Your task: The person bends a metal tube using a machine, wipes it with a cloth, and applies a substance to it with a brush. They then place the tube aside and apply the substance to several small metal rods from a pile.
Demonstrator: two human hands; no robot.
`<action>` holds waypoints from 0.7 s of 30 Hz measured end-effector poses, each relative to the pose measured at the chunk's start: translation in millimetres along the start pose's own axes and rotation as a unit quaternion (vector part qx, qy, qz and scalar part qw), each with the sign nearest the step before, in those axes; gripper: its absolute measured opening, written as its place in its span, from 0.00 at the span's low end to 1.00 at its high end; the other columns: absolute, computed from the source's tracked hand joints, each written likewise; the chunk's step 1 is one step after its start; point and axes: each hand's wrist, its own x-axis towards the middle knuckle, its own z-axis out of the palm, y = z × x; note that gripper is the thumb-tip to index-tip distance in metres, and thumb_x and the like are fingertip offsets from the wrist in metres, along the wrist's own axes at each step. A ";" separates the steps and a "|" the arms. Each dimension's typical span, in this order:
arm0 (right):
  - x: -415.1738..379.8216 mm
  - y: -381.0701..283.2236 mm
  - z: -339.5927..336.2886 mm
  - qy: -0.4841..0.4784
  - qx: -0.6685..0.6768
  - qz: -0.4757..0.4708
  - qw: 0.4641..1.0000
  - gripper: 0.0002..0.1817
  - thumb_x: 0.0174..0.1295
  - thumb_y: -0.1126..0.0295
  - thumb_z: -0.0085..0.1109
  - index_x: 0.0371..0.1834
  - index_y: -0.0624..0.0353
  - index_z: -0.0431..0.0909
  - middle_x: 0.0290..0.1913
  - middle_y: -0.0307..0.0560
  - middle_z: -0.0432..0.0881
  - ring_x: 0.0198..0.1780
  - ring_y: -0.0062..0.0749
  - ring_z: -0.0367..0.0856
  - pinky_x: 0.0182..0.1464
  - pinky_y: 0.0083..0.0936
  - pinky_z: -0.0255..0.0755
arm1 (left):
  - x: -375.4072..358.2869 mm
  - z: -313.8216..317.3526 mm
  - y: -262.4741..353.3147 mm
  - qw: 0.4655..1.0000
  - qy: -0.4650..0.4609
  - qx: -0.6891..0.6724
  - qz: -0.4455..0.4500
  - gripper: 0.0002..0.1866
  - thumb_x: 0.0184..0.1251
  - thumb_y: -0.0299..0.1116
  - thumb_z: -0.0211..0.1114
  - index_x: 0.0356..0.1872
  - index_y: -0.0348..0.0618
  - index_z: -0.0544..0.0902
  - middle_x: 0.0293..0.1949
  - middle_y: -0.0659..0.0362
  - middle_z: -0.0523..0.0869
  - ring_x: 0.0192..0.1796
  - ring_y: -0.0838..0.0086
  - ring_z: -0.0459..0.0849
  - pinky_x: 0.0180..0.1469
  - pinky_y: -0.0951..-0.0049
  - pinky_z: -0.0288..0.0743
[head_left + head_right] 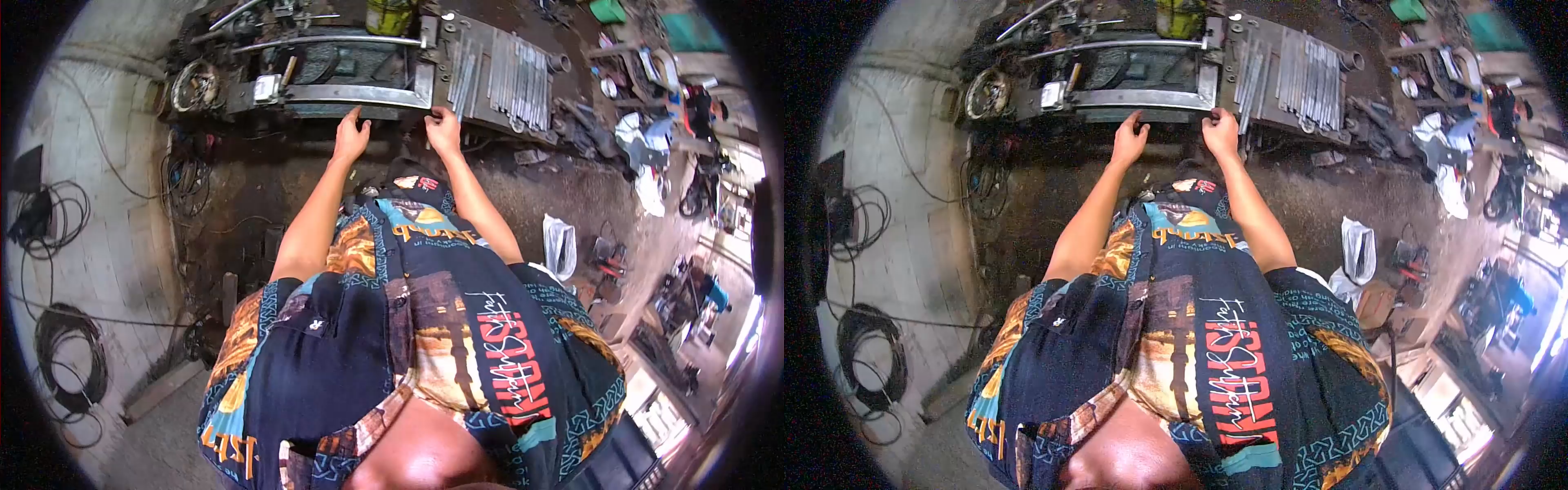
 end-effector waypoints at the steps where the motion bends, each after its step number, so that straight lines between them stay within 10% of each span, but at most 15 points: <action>1: -1.1 5.0 -6.2 0.015 0.000 0.014 1.000 0.18 0.54 0.68 0.62 0.46 0.69 0.80 0.42 0.59 0.85 0.42 0.42 0.86 0.48 0.32 0.77 | 5.1 4.1 2.0 1.000 -0.010 -0.003 0.006 0.25 0.64 0.34 0.63 0.61 0.34 0.74 0.52 0.43 0.83 0.54 0.55 0.82 0.58 0.63 0.74; 17: 10.6 55.1 -12.9 -0.021 -0.020 0.119 0.992 0.15 0.57 0.70 0.61 0.46 0.65 0.81 0.36 0.51 0.87 0.34 0.29 0.86 0.40 0.26 0.78 | 33.2 23.4 35.1 0.996 -0.066 -0.051 0.020 0.24 0.65 0.33 0.62 0.60 0.31 0.75 0.51 0.44 0.84 0.55 0.59 0.83 0.58 0.64 0.74; 21: 41.0 35.1 -3.5 -0.060 -0.040 0.089 0.993 0.18 0.54 0.66 0.62 0.47 0.63 0.82 0.43 0.57 0.86 0.48 0.45 0.85 0.51 0.33 0.76 | 20.5 5.8 36.3 0.999 -0.040 -0.021 0.018 0.23 0.65 0.32 0.62 0.59 0.31 0.75 0.51 0.44 0.84 0.54 0.58 0.83 0.58 0.64 0.74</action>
